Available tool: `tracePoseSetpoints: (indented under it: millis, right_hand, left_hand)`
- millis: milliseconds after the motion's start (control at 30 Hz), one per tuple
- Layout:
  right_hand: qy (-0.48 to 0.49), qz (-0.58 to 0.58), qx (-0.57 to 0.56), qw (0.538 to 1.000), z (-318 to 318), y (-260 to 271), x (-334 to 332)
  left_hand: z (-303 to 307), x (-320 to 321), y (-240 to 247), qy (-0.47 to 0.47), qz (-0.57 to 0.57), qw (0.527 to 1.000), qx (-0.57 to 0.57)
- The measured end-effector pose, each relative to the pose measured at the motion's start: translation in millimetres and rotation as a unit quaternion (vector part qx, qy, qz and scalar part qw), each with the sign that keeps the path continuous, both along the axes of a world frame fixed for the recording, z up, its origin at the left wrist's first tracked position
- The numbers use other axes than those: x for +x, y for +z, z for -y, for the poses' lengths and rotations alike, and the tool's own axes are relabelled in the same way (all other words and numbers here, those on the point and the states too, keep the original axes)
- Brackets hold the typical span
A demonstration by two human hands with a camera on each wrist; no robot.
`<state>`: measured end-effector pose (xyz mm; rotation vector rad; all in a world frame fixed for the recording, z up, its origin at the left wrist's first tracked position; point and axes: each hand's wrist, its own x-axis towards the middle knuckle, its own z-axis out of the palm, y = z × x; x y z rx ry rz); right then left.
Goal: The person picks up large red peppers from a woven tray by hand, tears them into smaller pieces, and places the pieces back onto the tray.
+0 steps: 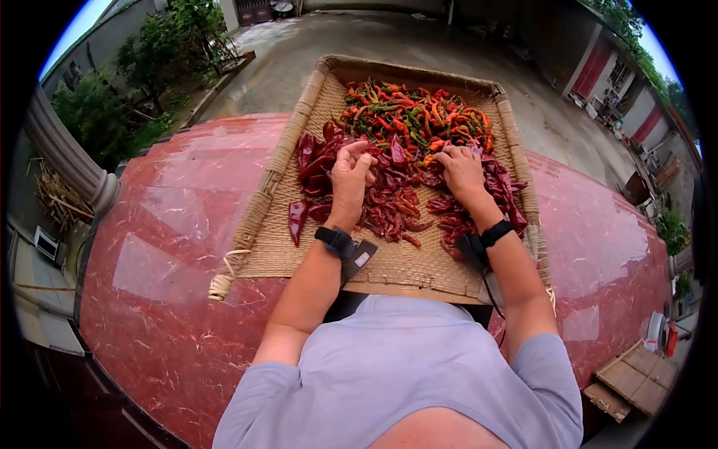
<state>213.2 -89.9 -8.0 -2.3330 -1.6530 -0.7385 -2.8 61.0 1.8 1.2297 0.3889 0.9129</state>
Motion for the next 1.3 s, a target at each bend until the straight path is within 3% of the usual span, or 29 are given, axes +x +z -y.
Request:
tracePoseSetpoints:
  millis: [33, 133, 267, 367, 533, 600, 667, 767, 867, 967, 1167, 1267, 1300]
  right_hand:
    - [0.025, 0.007, 0.043, 0.999, 0.2, 1.6, -2.4]
    - [0.053, -0.002, 0.033, 0.998, -1.4, 23.8, -35.1]
    - [0.217, -0.157, 0.015, 0.963, -6.6, 37.0, -70.9]
    - [0.199, -0.302, 0.032, 0.932, -2.7, 31.7, -82.1]
    - [0.113, -0.386, -0.019, 0.915, 12.4, 59.7, -80.1]
    - [0.070, -0.368, 0.007, 0.927, 13.4, 63.8, -66.9]
    - [0.051, -0.210, 0.059, 0.975, 10.6, 44.8, -33.5]
    - [-0.056, -0.092, 0.024, 0.994, 6.8, 36.0, -14.8]
    - [-0.101, -0.070, -0.053, 0.991, -3.4, 15.7, 1.1]
    - [-0.107, -0.123, -0.117, 0.980, -9.9, 1.2, 6.3]
    - [-0.142, -0.175, -0.097, 0.970, -8.4, 23.4, 3.4]
    - [-0.134, -0.070, -0.054, 0.987, -8.6, 21.2, 3.1]
    - [-0.157, -0.114, -0.114, 0.974, -12.5, 30.3, -2.1]
  left_hand:
    - [1.0, -0.2, -0.1, -0.016, -0.012, 1.000, 0.022]
    - [10.2, 1.7, 2.8, -0.085, -0.075, 0.991, 0.077]
    - [15.4, 1.8, 2.3, -0.125, -0.134, 0.973, 0.143]
    - [16.1, 0.5, 3.1, -0.133, -0.125, 0.975, 0.124]
    - [16.8, 0.8, 4.8, -0.139, -0.084, 0.986, 0.048]
    - [16.0, -1.4, 10.3, -0.079, -0.069, 0.994, 0.015]
    - [6.0, -1.5, 5.9, -0.028, -0.028, 0.999, -0.032]
    - [-9.1, 1.4, -6.0, 0.034, 0.040, 0.996, -0.077]
    - [-6.4, -4.9, 5.3, 0.054, 0.069, 0.990, -0.110]
    - [-1.8, -6.8, 9.4, 0.064, 0.056, 0.992, -0.098]
    - [-2.2, -1.1, -1.2, 0.001, -0.016, 0.999, -0.035]
    - [4.4, -1.1, -0.4, -0.032, -0.027, 0.999, -0.021]
    - [6.2, -1.0, 0.1, -0.043, -0.036, 0.998, -0.015]
